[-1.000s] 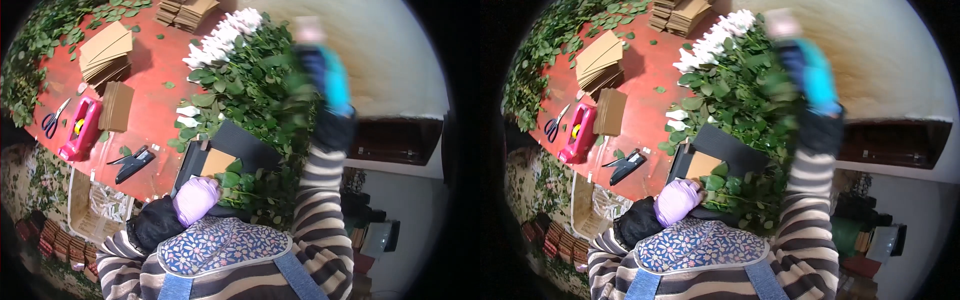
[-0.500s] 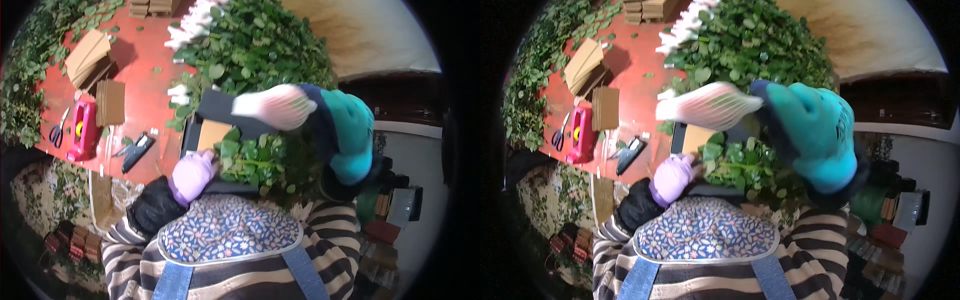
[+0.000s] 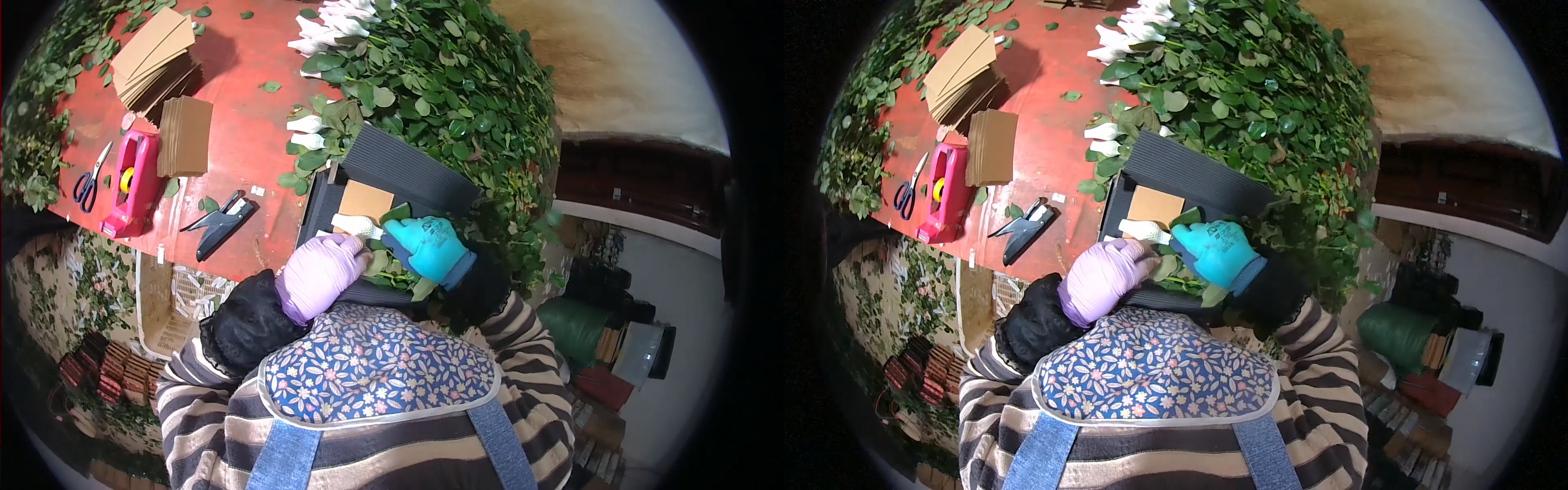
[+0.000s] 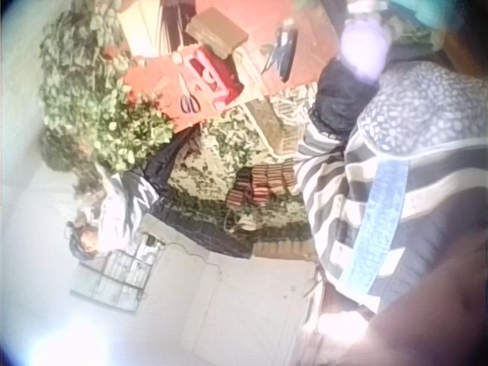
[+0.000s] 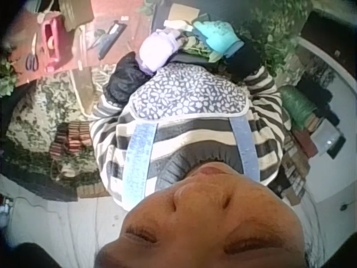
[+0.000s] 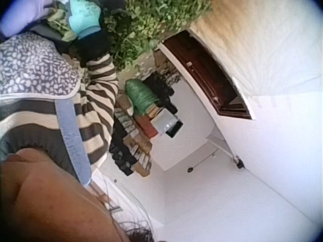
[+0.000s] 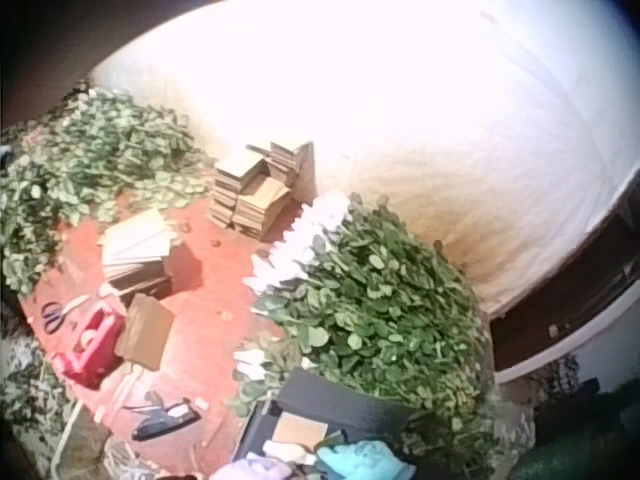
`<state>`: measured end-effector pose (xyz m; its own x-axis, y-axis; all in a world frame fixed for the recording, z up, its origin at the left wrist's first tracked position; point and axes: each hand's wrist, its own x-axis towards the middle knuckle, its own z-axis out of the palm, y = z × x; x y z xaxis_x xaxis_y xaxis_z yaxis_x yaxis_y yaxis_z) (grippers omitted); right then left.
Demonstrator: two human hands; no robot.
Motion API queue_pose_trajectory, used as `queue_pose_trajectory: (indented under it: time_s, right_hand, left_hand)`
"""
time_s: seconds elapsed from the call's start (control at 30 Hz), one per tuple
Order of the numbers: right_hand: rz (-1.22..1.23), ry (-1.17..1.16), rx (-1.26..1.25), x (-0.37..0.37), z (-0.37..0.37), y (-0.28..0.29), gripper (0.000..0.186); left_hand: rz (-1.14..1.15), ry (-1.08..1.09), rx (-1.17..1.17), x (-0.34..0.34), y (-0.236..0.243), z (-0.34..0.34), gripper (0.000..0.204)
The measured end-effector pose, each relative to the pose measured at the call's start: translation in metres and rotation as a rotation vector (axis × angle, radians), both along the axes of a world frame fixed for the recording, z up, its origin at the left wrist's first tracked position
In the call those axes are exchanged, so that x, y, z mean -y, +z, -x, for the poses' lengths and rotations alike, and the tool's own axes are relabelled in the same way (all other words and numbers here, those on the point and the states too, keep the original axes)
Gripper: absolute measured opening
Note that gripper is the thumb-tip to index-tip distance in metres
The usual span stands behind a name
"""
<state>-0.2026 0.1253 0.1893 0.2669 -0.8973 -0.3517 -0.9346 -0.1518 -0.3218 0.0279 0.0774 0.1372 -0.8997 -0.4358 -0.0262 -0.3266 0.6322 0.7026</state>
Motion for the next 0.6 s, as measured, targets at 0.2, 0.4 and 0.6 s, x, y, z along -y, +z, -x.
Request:
queue_pose_trajectory:
  time_s: [0.2, 0.4, 0.6]
  right_hand:
    - [0.035, 0.134, -0.108, -0.008, -0.003, 0.034, 0.024]
    - [0.751, 0.173, -0.025, 0.145, 0.006, 0.110, 0.023]
    - [0.109, 0.115, -0.628, 0.260, 0.017, -0.023, 0.038]
  left_hand:
    - [0.256, -0.032, 0.032, 0.015, 0.037, 0.004, 0.063]
    - [0.102, -0.032, 0.056, 0.025, 0.054, 0.001, 0.071]
    - [0.194, -0.042, 0.065, 0.019, 0.052, 0.005, 0.057]
